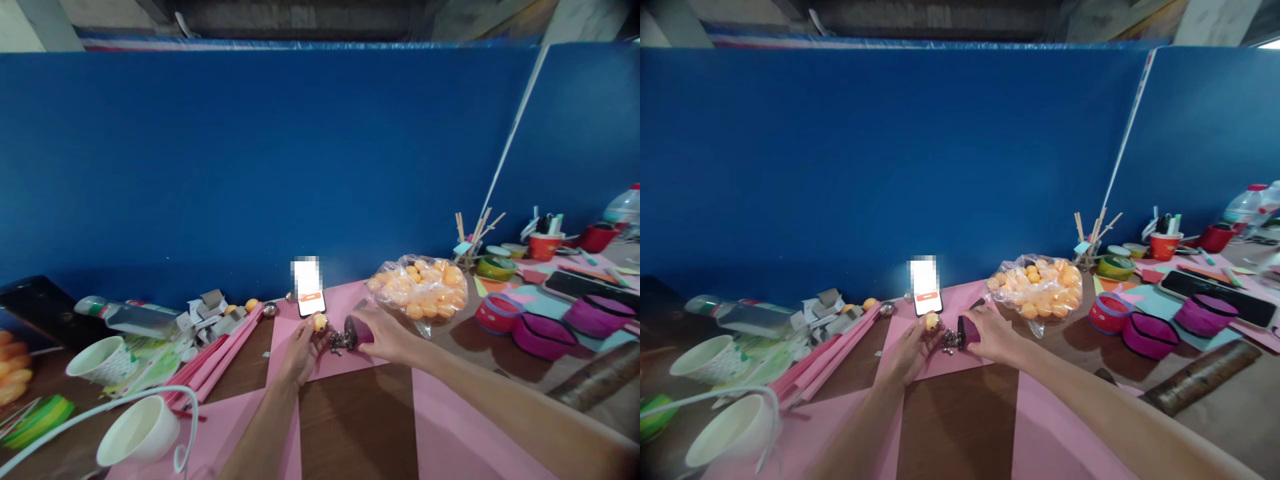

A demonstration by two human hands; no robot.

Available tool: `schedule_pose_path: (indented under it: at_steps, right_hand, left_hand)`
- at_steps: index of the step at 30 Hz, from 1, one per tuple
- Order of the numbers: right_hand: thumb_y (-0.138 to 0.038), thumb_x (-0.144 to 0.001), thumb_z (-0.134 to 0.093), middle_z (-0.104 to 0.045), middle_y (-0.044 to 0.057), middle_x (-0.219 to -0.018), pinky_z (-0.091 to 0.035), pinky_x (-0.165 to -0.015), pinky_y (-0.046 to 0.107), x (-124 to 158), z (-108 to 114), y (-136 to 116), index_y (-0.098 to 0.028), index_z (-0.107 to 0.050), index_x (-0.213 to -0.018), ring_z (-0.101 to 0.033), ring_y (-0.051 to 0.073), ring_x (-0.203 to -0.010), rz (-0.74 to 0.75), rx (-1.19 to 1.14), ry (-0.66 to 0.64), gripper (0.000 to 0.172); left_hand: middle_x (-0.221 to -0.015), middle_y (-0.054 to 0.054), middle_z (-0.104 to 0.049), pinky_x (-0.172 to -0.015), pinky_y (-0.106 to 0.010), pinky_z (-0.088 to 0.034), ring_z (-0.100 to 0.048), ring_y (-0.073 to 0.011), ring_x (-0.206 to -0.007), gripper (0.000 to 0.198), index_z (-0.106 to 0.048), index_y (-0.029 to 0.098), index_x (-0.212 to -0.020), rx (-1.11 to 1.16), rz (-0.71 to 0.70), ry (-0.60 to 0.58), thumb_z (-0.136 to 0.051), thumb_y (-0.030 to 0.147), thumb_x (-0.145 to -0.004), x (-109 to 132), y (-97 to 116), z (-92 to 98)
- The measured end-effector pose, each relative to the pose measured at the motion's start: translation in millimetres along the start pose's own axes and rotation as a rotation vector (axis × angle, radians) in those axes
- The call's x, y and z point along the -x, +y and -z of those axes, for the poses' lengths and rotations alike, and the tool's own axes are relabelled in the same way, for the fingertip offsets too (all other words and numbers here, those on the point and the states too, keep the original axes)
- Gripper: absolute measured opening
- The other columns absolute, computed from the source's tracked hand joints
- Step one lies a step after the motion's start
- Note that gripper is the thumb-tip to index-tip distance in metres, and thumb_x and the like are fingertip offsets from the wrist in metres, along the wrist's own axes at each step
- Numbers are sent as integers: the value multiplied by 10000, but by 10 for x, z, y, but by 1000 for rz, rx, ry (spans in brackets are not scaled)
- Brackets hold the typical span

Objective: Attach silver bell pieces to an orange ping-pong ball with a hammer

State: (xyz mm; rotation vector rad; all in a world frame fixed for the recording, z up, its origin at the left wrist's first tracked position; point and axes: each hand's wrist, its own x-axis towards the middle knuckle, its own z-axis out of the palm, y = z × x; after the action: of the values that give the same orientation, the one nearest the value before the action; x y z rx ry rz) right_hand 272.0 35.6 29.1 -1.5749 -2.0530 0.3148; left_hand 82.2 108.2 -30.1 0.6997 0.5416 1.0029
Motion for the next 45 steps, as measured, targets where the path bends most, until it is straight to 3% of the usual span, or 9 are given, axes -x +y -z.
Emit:
schedule_pose_path:
  at_steps: [13, 31, 37, 40, 45]
  right_hand:
    - [-267, -605, -658, -544, 86, -1122, -414, -826, 388, 35, -10, 33, -220, -491, -1157, -494, 279, -1025, -79, -11, 24, 579]
    - [-244, -600, -661, -563, 84, -1096, -408, -839, 374, 60, -20, 98, -190, -502, -1127, -522, 252, -977, -56, -21, 81, 554]
    - [-296, -579, -691, -583, 68, -1063, -392, -862, 409, 90, -5, 79, -215, -532, -1080, -517, 273, -994, -136, 3, 133, 532]
    - [-334, -597, -692, -590, 67, -1068, -408, -867, 415, 125, -17, 100, -210, -504, -1114, -534, 260, -991, -202, -197, 198, 565]
    - [-326, -727, -608, -597, 81, -1094, -472, -833, 382, 243, -33, 63, -188, -457, -1165, -574, 223, -977, -270, -936, 140, 484]
  left_hand:
    - [-906, -86, -635, -816, -342, -491, -610, -182, -861, 297, -570, 155, -1039, 3, 7, 4, -580, 267, -765, 7, 9, -15]
    - [-929, -91, -634, -832, -345, -488, -604, -192, -895, 284, -569, 157, -1027, -8, 2, -11, -574, 275, -769, -12, -11, 23]
    - [-935, -90, -634, -830, -342, -489, -605, -189, -892, 291, -559, 162, -1045, -3, 8, -16, -561, 277, -778, -10, -6, 21]
    - [-954, -93, -633, -817, -335, -493, -609, -186, -881, 307, -548, 169, -1067, -14, 6, -15, -555, 280, -781, -9, -3, 22]
    - [-973, -95, -636, -812, -333, -493, -614, -191, -880, 350, -526, 182, -1113, -57, 33, -3, -548, 300, -784, 7, -9, 14]
